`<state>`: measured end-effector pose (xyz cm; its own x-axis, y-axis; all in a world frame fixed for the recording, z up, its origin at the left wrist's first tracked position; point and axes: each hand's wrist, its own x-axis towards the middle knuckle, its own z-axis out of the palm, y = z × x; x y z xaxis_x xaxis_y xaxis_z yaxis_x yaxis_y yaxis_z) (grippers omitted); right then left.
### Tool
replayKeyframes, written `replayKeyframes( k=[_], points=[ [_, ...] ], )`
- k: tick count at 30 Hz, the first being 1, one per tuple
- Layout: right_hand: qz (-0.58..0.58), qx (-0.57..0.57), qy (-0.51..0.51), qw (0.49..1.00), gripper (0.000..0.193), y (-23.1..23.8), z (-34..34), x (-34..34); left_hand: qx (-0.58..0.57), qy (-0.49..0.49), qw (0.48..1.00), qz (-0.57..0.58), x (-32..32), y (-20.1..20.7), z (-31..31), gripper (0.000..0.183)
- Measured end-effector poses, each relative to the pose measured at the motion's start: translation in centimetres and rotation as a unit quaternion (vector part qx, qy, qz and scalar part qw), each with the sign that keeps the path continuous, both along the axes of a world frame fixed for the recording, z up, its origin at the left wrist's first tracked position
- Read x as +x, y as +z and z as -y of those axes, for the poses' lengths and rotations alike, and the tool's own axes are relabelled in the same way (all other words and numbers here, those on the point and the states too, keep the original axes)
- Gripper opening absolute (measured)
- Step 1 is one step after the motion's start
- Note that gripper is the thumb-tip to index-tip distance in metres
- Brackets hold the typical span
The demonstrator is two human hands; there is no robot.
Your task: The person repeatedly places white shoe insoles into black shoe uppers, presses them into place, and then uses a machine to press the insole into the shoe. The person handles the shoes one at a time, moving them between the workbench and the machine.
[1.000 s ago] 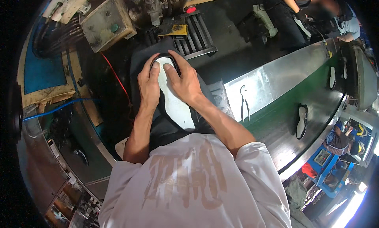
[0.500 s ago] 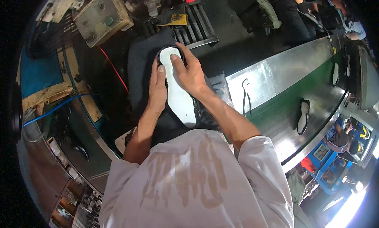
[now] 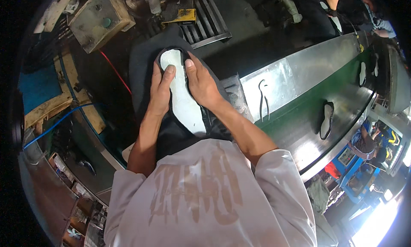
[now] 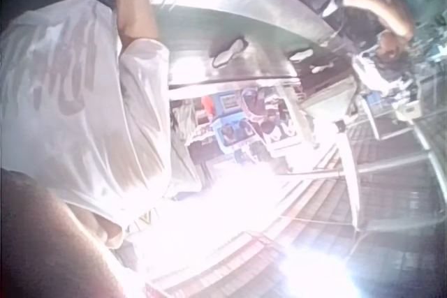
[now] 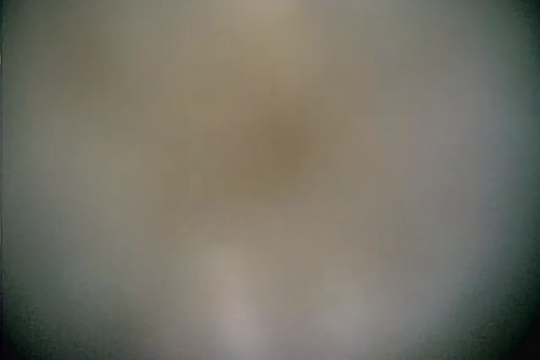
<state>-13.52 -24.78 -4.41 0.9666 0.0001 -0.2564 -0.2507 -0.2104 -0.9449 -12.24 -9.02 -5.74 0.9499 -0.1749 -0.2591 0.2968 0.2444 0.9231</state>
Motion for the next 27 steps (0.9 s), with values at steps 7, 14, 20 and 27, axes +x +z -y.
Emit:
replayKeyframes(
  k=[7,14,20,27],
  points=[
    [0.046,-0.113,0.013,0.992,0.058,1.7,-0.7,-1.5,0.072,-0.012,0.997,0.041,-0.5,-0.7,0.0,0.06],
    [-0.059,-0.038,0.039,0.997,0.098,3.5,-0.6,-6.4,-0.005,-0.005,0.999,0.051,-1.4,2.5,-2.4,0.066],
    [-0.023,-0.067,0.138,0.988,0.126,8.3,-0.6,-6.7,-0.06,-0.028,0.986,0.151,-2.0,9.9,-7.4,0.088],
    [0.286,-0.135,0.148,0.937,0.13,-1.5,-0.8,-2.4,0.115,0.006,0.953,0.281,-4.1,13.4,-6.7,0.119]
  ],
)
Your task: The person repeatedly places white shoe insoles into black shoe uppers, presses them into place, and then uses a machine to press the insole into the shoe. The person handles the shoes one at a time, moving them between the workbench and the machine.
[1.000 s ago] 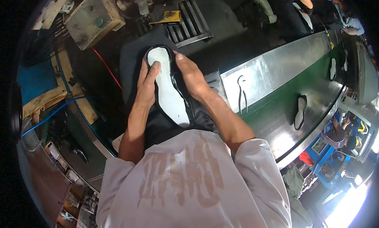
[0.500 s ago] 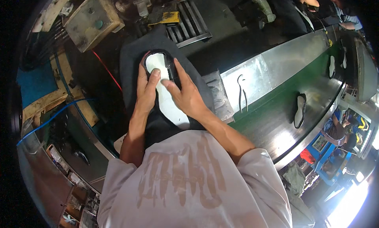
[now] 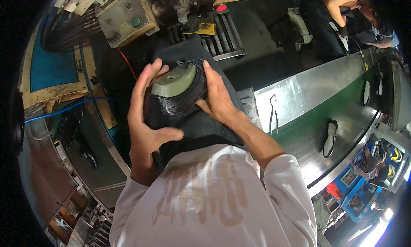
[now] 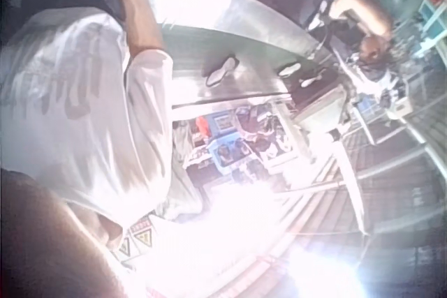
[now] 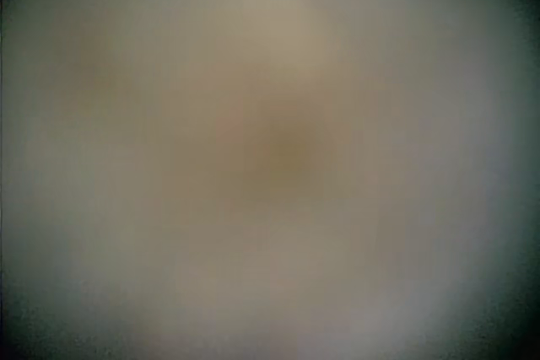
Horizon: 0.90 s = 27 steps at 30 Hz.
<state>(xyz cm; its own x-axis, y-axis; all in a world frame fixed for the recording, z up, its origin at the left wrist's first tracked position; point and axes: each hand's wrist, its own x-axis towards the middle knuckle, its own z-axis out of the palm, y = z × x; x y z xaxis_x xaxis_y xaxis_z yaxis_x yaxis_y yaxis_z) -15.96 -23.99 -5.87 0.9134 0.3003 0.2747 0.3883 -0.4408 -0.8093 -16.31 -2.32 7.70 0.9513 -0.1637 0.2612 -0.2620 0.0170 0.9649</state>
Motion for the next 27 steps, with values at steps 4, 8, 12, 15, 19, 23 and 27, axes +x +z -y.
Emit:
replayKeyframes(
  k=[4,8,12,15,19,23,27],
  points=[
    [0.01,0.007,0.016,1.0,0.129,-2.3,-0.1,-1.0,0.076,0.076,0.994,-0.003,-1.7,-1.7,1.2,0.081],
    [0.004,0.007,0.014,1.0,0.128,-3.1,0.2,-1.2,0.081,0.088,0.993,-0.014,-2.2,-2.1,1.6,0.08],
    [0.015,-0.015,0.021,1.0,0.125,-1.8,0.0,-0.6,0.052,0.076,0.995,-0.025,-2.0,-2.8,0.9,0.083],
    [-0.083,-0.05,0.081,0.992,0.121,4.1,-0.2,2.9,-0.091,0.061,0.994,-0.021,0.6,-3.2,-1.8,0.096],
    [-0.292,0.006,0.145,0.945,0.118,8.9,-2.1,6.3,-0.074,0.161,0.968,-0.178,6.2,-4.0,-5.8,0.066],
    [0.0,-0.27,0.213,0.939,0.102,12.6,-4.4,3.5,-0.188,0.22,0.869,-0.401,7.4,-7.9,-8.4,0.057],
    [0.083,-0.353,0.252,0.897,0.094,7.8,-5.0,2.8,-0.153,0.186,0.88,-0.409,7.0,-14.5,-10.8,0.048]
  ],
)
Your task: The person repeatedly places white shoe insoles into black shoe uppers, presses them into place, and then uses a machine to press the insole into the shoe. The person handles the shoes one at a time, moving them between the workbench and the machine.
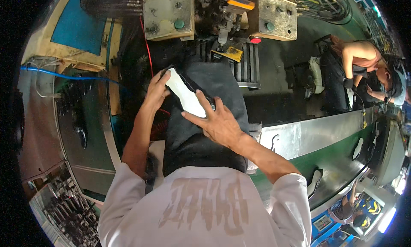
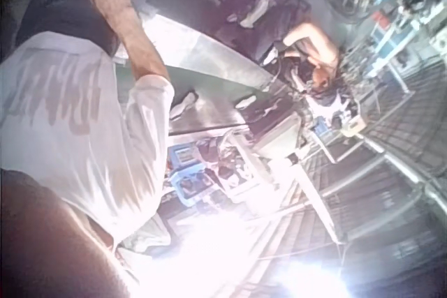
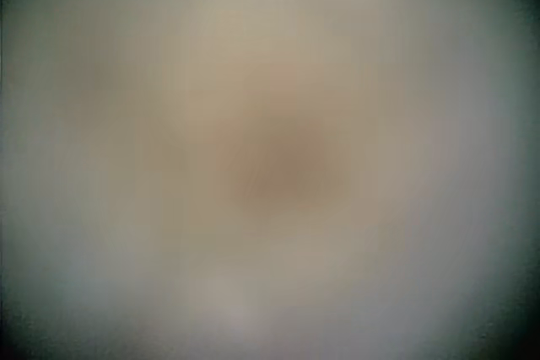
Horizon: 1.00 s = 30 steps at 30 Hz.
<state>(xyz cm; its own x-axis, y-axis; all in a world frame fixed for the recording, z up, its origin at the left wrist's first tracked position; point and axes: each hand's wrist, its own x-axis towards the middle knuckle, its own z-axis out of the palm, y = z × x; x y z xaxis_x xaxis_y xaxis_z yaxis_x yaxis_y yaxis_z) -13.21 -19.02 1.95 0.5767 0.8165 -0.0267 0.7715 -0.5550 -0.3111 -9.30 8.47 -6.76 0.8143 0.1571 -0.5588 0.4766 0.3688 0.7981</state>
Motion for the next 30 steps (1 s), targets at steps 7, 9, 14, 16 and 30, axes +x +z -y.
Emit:
replayKeyframes(
  k=[7,9,14,16,30],
  points=[
    [-0.008,0.005,0.009,1.0,0.078,-0.9,0.0,0.8,0.308,0.029,0.943,0.121,0.2,-3.3,0.2,0.035],
    [-0.01,0.003,0.006,1.0,0.079,-0.9,0.4,1.0,0.318,-0.041,0.932,0.169,0.9,-3.3,-0.9,0.036],
    [-0.056,0.012,0.028,0.998,0.074,-0.1,1.0,2.9,0.35,-0.325,0.855,0.204,4.8,1.5,-4.3,0.033],
    [-0.071,0.017,0.032,0.997,0.073,0.4,1.4,3.5,0.367,-0.324,0.837,0.246,5.0,1.4,-4.6,0.028],
    [0.192,0.143,-0.183,0.954,0.076,12.1,2.2,18.8,0.381,-0.122,0.881,0.253,11.4,-8.9,8.5,0.039]
  ],
)
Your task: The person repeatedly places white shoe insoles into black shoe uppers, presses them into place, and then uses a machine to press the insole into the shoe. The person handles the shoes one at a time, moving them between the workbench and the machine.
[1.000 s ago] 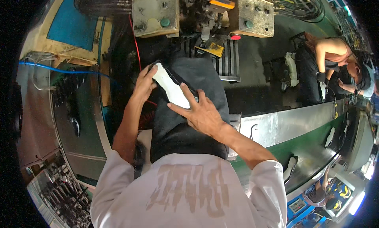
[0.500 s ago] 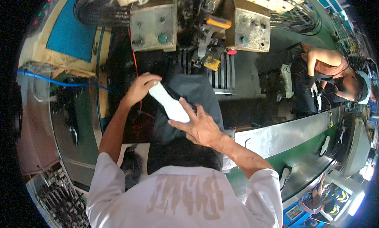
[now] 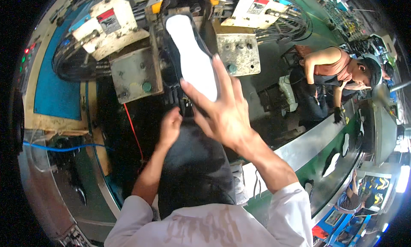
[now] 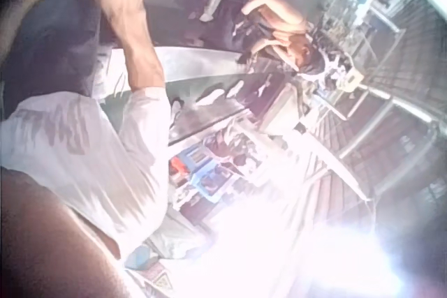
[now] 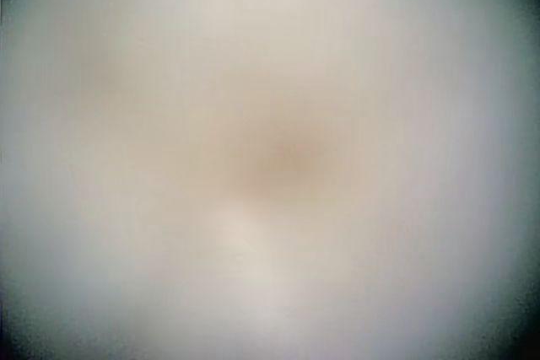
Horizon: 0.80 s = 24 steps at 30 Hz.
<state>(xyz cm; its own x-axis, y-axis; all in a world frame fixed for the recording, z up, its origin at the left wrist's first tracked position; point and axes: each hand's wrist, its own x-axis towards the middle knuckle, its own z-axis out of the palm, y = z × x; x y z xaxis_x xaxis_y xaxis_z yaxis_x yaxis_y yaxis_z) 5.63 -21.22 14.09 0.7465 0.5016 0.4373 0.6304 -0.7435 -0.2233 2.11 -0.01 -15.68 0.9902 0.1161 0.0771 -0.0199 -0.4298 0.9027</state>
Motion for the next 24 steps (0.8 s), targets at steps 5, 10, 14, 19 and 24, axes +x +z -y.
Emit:
replayKeyframes(
  k=[5,10,14,19,24],
  points=[
    [0.026,0.001,-0.077,0.997,0.073,-1.5,-2.4,8.8,0.255,-0.082,0.962,0.06,0.2,2.2,4.4,0.029],
    [0.025,-0.009,-0.106,0.994,0.08,-5.2,-4.0,11.2,0.239,-0.063,0.967,0.067,0.7,1.6,3.1,0.026],
    [0.039,0.021,-0.095,0.995,0.082,-6.5,-4.7,10.8,0.25,-0.061,0.965,0.057,0.6,1.6,2.4,0.024],
    [0.033,0.02,-0.094,0.995,0.084,-7.0,-4.9,10.5,0.24,-0.063,0.967,0.059,0.4,1.7,2.5,0.023],
    [0.053,0.023,-0.109,0.992,0.085,-7.0,-5.0,10.5,0.236,-0.068,0.968,0.05,0.2,2.5,2.8,0.023]
  ],
)
